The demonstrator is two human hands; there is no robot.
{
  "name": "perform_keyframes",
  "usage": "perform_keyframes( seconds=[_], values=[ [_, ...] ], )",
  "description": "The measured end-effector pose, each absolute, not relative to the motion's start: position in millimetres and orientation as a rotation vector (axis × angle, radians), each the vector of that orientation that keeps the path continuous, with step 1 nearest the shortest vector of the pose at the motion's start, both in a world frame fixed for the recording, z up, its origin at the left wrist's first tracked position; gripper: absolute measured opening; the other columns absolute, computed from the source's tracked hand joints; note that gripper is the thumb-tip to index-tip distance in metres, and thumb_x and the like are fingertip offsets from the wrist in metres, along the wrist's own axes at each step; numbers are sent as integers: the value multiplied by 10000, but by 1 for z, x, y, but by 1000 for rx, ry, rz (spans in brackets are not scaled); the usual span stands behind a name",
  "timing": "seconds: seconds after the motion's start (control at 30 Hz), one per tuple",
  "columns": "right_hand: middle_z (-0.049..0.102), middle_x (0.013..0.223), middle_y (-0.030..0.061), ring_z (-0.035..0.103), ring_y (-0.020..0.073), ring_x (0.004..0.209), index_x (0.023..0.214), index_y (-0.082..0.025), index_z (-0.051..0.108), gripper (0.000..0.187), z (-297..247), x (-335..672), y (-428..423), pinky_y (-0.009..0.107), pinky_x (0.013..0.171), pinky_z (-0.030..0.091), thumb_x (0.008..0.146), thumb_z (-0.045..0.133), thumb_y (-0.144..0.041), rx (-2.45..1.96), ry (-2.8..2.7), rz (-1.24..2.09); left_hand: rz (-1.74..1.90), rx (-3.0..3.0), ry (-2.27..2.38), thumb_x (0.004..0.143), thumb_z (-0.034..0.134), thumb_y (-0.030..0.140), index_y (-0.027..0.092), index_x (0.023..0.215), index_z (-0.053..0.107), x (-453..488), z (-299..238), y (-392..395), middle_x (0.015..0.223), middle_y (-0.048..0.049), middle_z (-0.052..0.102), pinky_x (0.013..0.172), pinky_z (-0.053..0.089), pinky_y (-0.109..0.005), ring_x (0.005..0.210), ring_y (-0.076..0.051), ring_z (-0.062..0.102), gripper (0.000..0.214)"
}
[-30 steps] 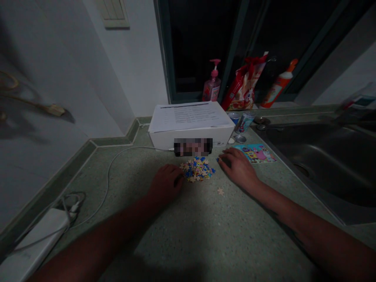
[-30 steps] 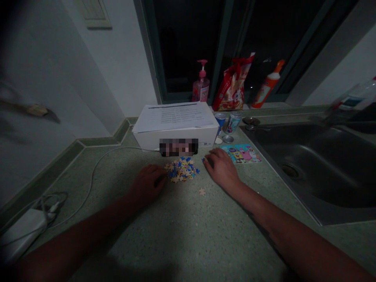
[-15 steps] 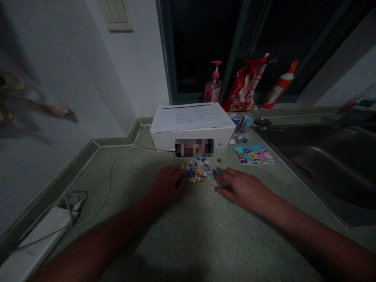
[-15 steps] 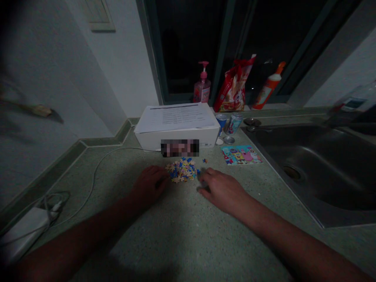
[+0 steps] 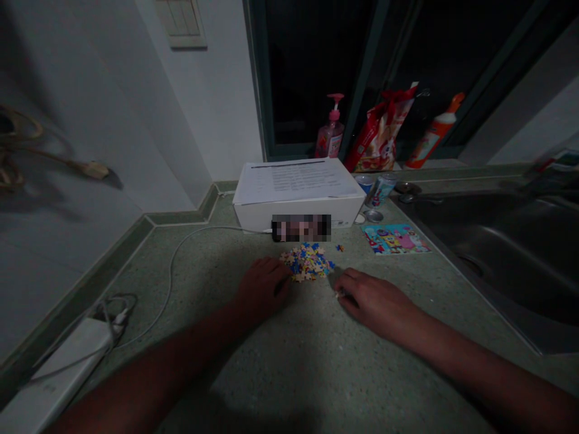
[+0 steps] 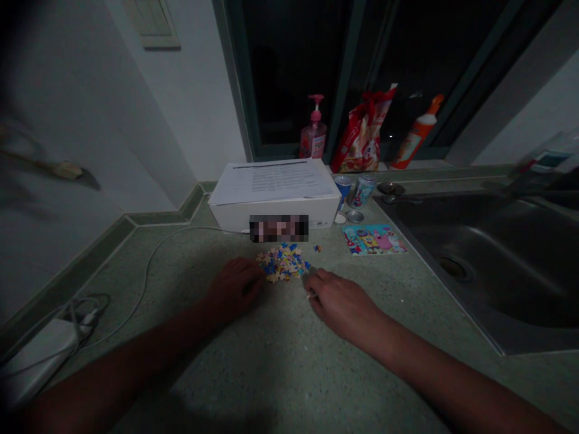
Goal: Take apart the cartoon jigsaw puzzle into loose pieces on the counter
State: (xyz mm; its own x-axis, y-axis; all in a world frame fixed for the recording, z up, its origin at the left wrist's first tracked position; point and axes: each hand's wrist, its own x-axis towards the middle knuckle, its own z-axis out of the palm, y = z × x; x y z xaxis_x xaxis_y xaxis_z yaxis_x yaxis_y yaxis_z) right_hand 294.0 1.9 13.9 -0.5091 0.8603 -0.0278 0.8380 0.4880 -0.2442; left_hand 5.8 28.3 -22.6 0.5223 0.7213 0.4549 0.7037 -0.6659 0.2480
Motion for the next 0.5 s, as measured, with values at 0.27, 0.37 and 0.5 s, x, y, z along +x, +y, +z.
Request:
perform_keyframes(
  seconds=[0.27, 0.37, 0.5],
  values=[
    [698, 851, 13, 676, 194, 742, 908, -237, 594, 184, 5, 285, 0, 321, 639, 449, 860, 584, -59, -1291, -2520, 375, 915, 2762, 1089, 993, 598, 181, 202, 1053, 686, 8, -27, 28, 975, -52, 718, 837, 541, -405, 929, -233, 665, 108],
    [704, 886, 14, 682, 185, 773, 911, -238, 604, 154, 0, 277, 0, 317, 666, 474, 913, 573, -87, -1168, -2449, 393, 957, 2762, 989, 1001, 607, 193, 204, 1057, 679, 10, -26, 27, 970, -40, 723, 831, 545, -382, 915, -216, 666, 92],
    [722, 907, 22, 693, 183, 809, 954, -239, 625, 134, -13, 263, -1, 312, 701, 510, 950, 589, -111, -1066, -2323, 366, 931, 2748, 871, 1017, 634, 271, 217, 1054, 674, 12, -25, 23, 972, -33, 735, 824, 554, -361, 892, -199, 668, 78]
  ],
)
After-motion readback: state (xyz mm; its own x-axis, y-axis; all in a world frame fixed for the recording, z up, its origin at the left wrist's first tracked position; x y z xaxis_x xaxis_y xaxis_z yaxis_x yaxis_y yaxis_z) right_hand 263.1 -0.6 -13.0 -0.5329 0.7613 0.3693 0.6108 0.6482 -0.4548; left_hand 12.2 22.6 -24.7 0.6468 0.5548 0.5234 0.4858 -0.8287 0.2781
